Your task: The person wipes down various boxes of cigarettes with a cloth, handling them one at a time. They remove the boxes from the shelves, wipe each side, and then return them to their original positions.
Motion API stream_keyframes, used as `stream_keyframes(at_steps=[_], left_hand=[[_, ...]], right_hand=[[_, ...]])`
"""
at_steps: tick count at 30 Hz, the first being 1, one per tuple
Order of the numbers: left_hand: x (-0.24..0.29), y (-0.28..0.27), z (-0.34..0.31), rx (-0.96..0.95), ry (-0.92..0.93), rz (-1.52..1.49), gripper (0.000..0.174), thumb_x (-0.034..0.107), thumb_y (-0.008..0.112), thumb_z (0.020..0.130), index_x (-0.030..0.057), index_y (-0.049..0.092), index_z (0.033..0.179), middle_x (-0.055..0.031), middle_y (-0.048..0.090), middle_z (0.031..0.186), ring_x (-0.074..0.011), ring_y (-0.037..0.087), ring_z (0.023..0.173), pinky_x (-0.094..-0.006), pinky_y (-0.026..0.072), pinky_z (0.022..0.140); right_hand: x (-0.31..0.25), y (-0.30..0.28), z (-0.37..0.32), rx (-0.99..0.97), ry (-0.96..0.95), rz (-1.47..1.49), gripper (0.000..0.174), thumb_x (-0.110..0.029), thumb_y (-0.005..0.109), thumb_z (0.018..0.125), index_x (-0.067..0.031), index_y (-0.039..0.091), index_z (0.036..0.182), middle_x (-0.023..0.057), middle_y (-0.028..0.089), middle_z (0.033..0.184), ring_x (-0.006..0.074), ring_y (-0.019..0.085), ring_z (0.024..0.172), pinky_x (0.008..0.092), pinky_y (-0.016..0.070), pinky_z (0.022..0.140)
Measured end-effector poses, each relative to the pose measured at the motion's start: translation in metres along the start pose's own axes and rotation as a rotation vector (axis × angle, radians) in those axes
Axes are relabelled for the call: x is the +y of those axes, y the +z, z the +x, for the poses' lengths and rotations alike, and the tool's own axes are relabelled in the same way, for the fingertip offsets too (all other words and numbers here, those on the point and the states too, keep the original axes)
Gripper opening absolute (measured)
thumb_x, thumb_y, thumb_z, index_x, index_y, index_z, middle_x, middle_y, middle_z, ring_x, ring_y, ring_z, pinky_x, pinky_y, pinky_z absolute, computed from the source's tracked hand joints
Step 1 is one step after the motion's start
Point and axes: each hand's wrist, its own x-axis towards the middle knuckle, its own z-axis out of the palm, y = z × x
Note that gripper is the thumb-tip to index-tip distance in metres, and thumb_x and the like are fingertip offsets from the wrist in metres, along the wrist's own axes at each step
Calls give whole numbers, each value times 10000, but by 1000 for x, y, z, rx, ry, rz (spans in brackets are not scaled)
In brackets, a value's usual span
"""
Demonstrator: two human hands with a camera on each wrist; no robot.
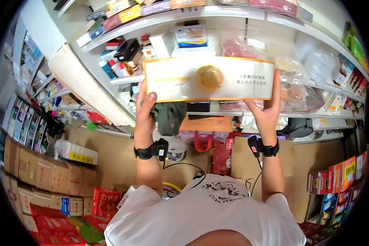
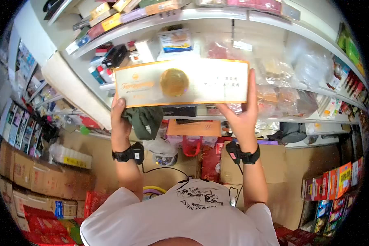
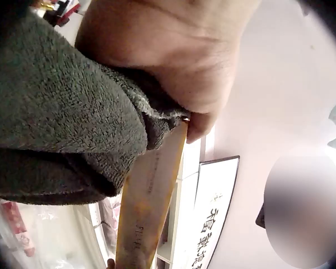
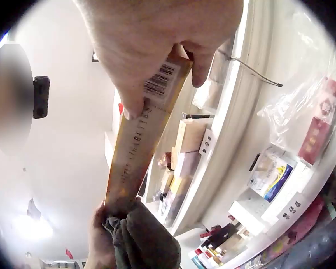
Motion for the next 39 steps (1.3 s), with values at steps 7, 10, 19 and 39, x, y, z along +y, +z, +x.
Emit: stream_keyframes(at_steps=[7,10,19,39], left_hand=[[-11,27,11,-73,110,69,931,353,642,782,18,198,1529,-125,252,1565,-257,323,1396,-357,246,1138],[-28,37,16,62,335,178,931,370,640,764,2,222,1511,-147,302,1529,-263,355,1372,-375,269,1129],[28,86,32,504,679,184,735,403,471,889,6,278,1476,-163,417,1426,-281,448,1286,-412,358,1079],[1,239,208,89,1218,1333,606,39,581,885,223,418,1439,-164,488,1356,-385,597,1064,-451,531,815]], right_hand=[[-8,-22,8,29,18,-9,954,15,775,730,2,234,1515,187,408,1475,242,472,1304,370,383,1087],[-8,-40,9,22,-30,-195,899,6,777,735,21,291,1491,198,463,1432,243,494,1285,373,390,1080],[-2,-77,-19,65,116,-88,225,-18,585,931,19,619,1151,100,621,1110,152,661,880,277,508,809],[41,-166,-91,12,475,-45,147,-83,556,978,11,631,1064,57,668,953,111,625,855,262,523,784]])
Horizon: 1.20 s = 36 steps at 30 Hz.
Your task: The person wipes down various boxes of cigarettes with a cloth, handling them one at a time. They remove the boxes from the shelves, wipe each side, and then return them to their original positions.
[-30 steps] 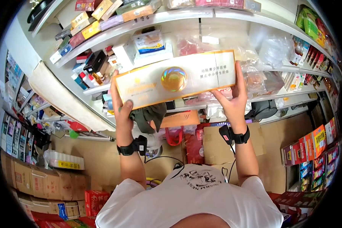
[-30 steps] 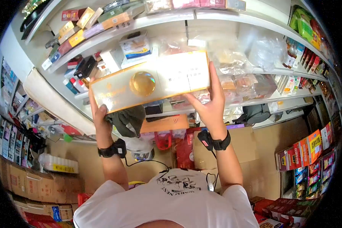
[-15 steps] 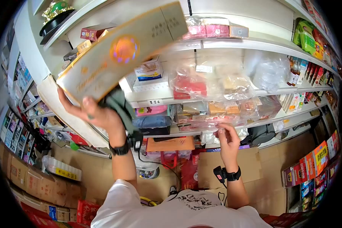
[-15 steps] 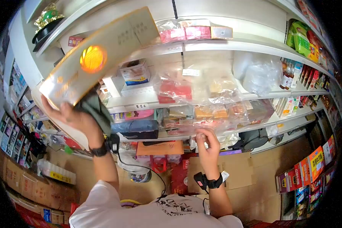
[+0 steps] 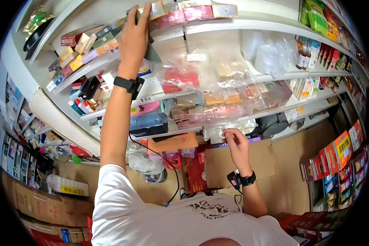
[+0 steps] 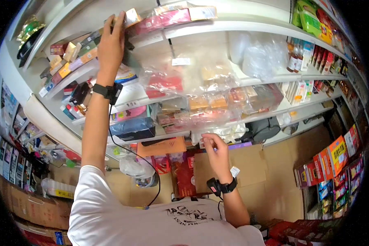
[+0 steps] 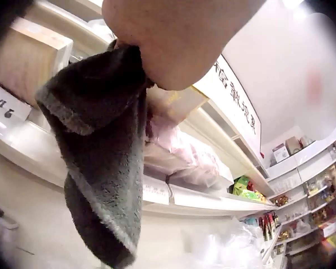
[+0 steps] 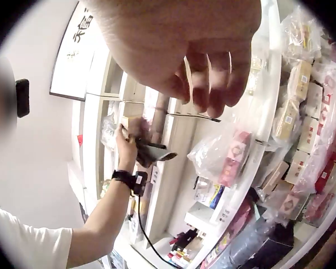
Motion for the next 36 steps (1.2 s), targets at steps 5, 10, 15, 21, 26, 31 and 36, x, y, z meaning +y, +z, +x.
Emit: stream_keyframes(at_steps=[5,10,15,21,26,31,36], left_hand=[[8,14,1,-18,-116,119,555,-33,587,806,174,511,1316,-214,492,1338,-389,576,1106,-428,492,887],[20,0,4,-101,-264,-42,658,-41,560,848,248,446,1428,-290,395,1345,-445,577,1079,-458,512,866],[46,-39,-66,43,-286,-262,408,-15,558,881,85,561,1277,-200,487,1259,-361,495,1174,-412,398,1004],[62,-73,-178,-131,-486,-412,280,-21,538,887,3,577,1163,-197,547,1173,-350,508,1148,-409,378,1016],[42,-88,-231,-216,-670,-444,281,-71,510,877,-1,564,1144,-175,567,1141,-344,529,1115,-406,386,1006],[15,-94,-262,-177,-772,-463,293,-72,509,874,4,571,1150,-168,565,1127,-333,543,1086,-388,405,976],[4,-91,-284,-174,-965,-573,253,-18,517,915,-11,555,1164,-128,578,1151,-248,544,1079,-343,399,978]], right_hand=[[35,-11,36,-68,22,-94,199,-126,572,975,3,625,1116,35,644,886,101,609,783,240,496,691],[77,-15,124,40,12,-137,297,-158,575,971,-8,569,1227,41,621,901,105,601,707,238,472,642],[84,-7,209,304,-344,-448,301,-99,535,935,-2,574,1217,148,608,888,275,605,775,362,473,686],[56,-19,290,468,-587,-889,360,-185,640,821,-37,625,1149,194,643,1066,367,576,1020,440,456,884],[55,-42,294,354,-228,-1236,459,-365,615,846,-53,632,1181,231,637,1124,373,576,1082,461,462,912],[171,-101,341,264,-96,-1310,410,-282,629,841,-91,621,1203,168,624,1196,344,589,1079,415,472,939],[155,-85,335,497,-70,-980,374,-176,644,840,-98,609,1204,126,629,1202,320,615,1031,402,499,910]])
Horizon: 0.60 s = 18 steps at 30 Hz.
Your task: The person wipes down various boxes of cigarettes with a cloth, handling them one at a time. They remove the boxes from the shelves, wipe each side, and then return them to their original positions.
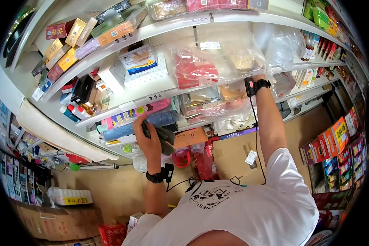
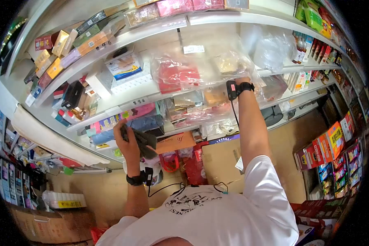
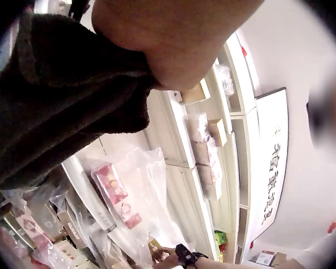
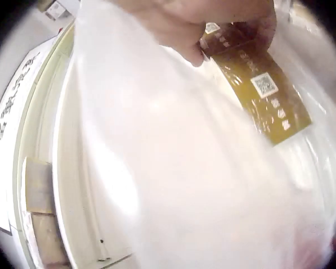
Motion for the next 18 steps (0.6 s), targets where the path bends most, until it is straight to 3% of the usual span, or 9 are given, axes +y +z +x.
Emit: stream_keyframes(at_steps=[2,5,7,10,11,12,14,15,18], left_hand=[[-11,0,-3,-11,-40,-23,255,-26,516,910,-2,556,1160,-127,578,1140,-254,548,1072,-344,405,967],[-21,5,-6,-21,-102,-65,254,-28,520,907,7,557,1156,-123,577,1119,-253,552,1060,-343,410,955],[-26,5,-10,-32,-123,-80,251,-22,525,908,7,557,1155,-120,576,1109,-246,552,1054,-339,409,955],[-31,7,-10,-40,-139,-92,243,-12,533,909,9,561,1149,-111,579,1099,-237,554,1036,-329,410,948],[-33,7,-11,-48,-157,-101,243,-10,535,908,10,563,1149,-108,580,1097,-230,554,1031,-325,410,945],[-34,6,-12,-57,-176,-109,243,-8,537,908,12,565,1148,-104,582,1094,-224,553,1027,-320,410,943],[-39,4,-16,-69,-192,-125,241,-7,537,907,9,568,1145,-102,583,1098,-217,551,1028,-318,410,943],[-40,4,-16,-79,-202,-146,239,-7,537,906,7,570,1142,-99,584,1101,-211,550,1029,-316,409,942],[-40,2,-19,-79,-234,-170,230,4,540,909,6,574,1137,-90,588,1101,-198,549,1022,-316,410,943]], right_hand=[[-17,-2,-3,-8,239,420,364,-178,641,852,-97,606,1204,122,626,1204,313,618,1027,412,504,902],[-49,-5,-18,55,699,1332,348,-181,637,869,-96,600,1205,115,623,1207,302,622,1021,426,512,890],[-64,-6,-31,59,865,1610,338,-182,635,881,-95,597,1205,111,621,1209,294,625,1018,436,517,882],[-89,-10,-60,56,955,1764,324,-185,631,898,-93,592,1206,104,618,1212,283,629,1012,450,525,870],[-120,-29,-80,124,882,1643,260,-213,629,923,-78,594,1143,73,635,1057,242,625,932,468,543,814],[-114,-26,-87,125,885,1641,260,-213,629,923,-78,594,1143,73,635,1057,242,625,932,468,543,814],[-104,-20,-104,118,948,1526,227,-273,587,953,-118,591,1119,49,621,1017,215,603,938,424,546,866],[-133,-47,-124,122,932,1536,173,-270,596,952,-107,598,1008,33,574,877,184,558,802,386,544,885],[-148,-87,-176,102,886,1573,161,-202,647,925,-81,609,1023,31,541,822,160,569,831,382,514,966]])
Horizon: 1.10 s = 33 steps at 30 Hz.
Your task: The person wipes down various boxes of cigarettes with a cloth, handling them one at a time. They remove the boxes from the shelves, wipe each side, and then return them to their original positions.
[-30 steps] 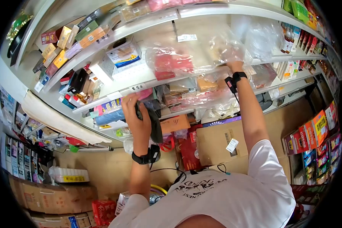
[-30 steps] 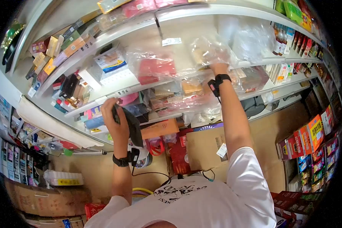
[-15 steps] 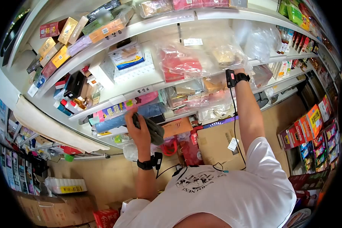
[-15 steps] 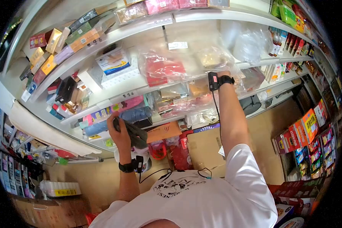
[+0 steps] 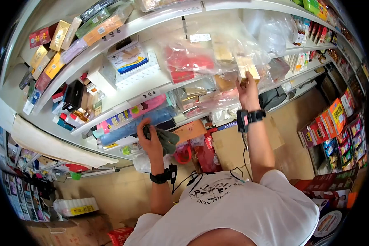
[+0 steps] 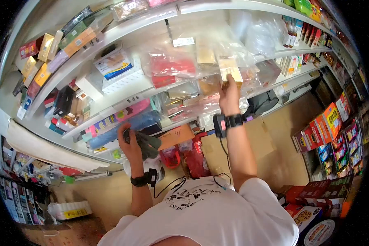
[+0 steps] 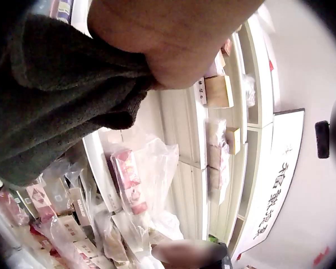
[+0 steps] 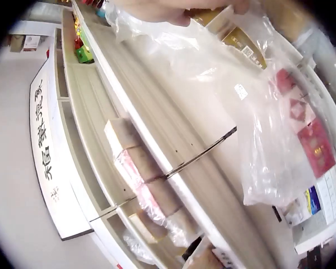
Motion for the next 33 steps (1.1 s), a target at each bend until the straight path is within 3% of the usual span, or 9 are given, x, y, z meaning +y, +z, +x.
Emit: stream_keyframes(at_steps=[3,7,14,19,20,22,25,30,33], left_hand=[[5,3,-8,34,-36,-35,225,21,532,916,8,579,1136,-82,596,1086,-194,544,1014,-314,405,942],[12,8,-15,-1,-68,-86,201,36,543,927,3,571,1124,-76,585,1080,-186,547,998,-308,415,926],[71,51,-17,-140,9,-165,215,98,561,954,7,570,1149,-105,614,1157,-197,570,1052,-325,426,952],[129,99,-19,-240,676,-545,366,234,610,941,36,541,1241,-217,524,1372,-308,523,1248,-441,389,1043],[135,103,-13,-235,671,-535,366,234,610,941,36,541,1241,-217,524,1372,-308,523,1248,-441,389,1043],[145,109,-1,-288,1011,150,470,216,605,916,18,500,1329,-211,463,1435,-368,493,1261,-455,343,1056],[133,132,4,-273,782,146,544,189,575,897,8,450,1395,-191,425,1469,-392,466,1263,-451,317,1054],[145,146,-23,-186,730,314,532,144,527,896,4,443,1402,-183,406,1487,-359,501,1224,-443,359,1012],[162,164,-59,-332,760,224,561,143,549,848,36,473,1394,-156,450,1461,-317,556,1165,-411,407,960]], right_hand=[[-24,-20,-64,-5,-25,-37,167,-174,661,916,-62,613,1030,18,557,830,156,592,879,371,479,1022],[-78,-93,-99,-8,-12,-267,453,-270,683,900,-49,517,1258,86,612,1211,229,586,1140,413,455,1035],[-171,-116,-170,-38,-107,-573,519,-333,619,915,2,523,1300,115,625,1205,201,623,1086,365,522,924],[-174,-93,-184,-153,-111,-604,538,-374,616,908,3,531,1282,107,635,1185,189,636,1036,357,523,903],[-172,-89,-185,-197,-120,-619,559,-384,621,903,15,525,1284,113,633,1183,190,635,1029,355,521,900],[-170,-84,-183,-266,-121,-605,560,-368,630,899,29,521,1279,121,637,1168,186,633,1024,345,513,900],[-168,-73,-179,-384,-159,-622,552,-327,641,895,56,514,1271,139,646,1138,178,630,1018,323,495,903],[-163,-62,-169,-539,-157,-613,475,-193,663,903,52,511,1280,119,672,1092,144,625,1010,277,462,909],[-141,-45,-174,-571,-140,-592,432,-105,658,910,36,498,1286,85,678,1068,104,615,968,241,474,841]])
